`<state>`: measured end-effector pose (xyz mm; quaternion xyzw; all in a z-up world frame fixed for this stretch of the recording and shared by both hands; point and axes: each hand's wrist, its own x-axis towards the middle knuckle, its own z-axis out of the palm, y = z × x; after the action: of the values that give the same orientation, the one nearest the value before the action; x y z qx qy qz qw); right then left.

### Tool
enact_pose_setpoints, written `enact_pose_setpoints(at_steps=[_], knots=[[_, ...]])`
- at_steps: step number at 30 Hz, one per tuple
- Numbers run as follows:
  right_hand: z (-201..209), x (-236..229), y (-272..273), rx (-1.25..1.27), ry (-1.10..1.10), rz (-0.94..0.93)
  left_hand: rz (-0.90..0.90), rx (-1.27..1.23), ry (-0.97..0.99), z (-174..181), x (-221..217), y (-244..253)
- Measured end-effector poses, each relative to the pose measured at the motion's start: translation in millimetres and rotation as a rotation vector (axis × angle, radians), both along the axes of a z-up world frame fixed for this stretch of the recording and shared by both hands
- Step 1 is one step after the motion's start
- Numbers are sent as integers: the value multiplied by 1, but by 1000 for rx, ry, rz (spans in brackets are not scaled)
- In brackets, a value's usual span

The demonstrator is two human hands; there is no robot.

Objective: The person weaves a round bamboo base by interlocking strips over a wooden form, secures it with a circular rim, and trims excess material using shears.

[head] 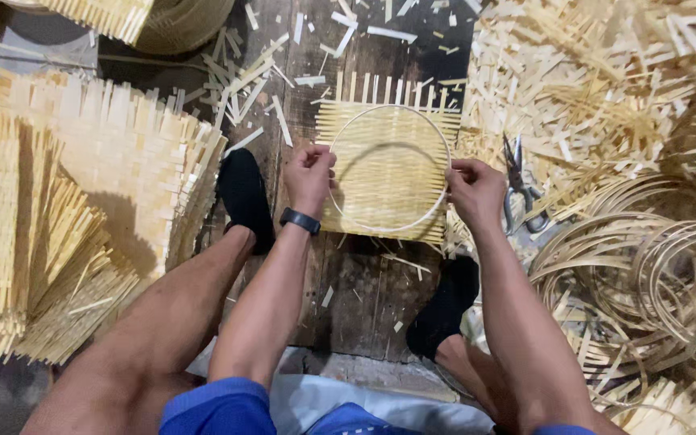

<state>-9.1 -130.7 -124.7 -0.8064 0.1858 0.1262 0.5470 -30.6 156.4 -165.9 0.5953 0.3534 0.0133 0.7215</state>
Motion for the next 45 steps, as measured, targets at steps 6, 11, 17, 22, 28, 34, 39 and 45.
enact_pose_setpoints(at_steps=[6, 11, 17, 22, 28, 34, 39, 45], knots=[[-49, -8, 13, -420, -224, 103, -291, 555, -61, -71, -9, 18], [-55, -11, 10, -419, -244, 75, -268, 618, 64, -64, -10, 18], [-53, -14, 11, -401, -151, 27, -205, 657, 122, -66, -9, 17], [-46, -11, 15, -379, -71, -26, -257, 572, 288, -74, 4, 20], [-56, -11, 13, -356, -83, -33, -266, 621, 247, -88, 2, 26], [-71, -14, 9, -320, -110, -42, -187, 468, 216, -86, -1, 22], [-74, -13, 2, -296, -140, 14, -141, 429, 139, -105, -7, 20], [-61, -4, 2, -248, -128, 55, -196, 423, 58, -107, -5, 29]])
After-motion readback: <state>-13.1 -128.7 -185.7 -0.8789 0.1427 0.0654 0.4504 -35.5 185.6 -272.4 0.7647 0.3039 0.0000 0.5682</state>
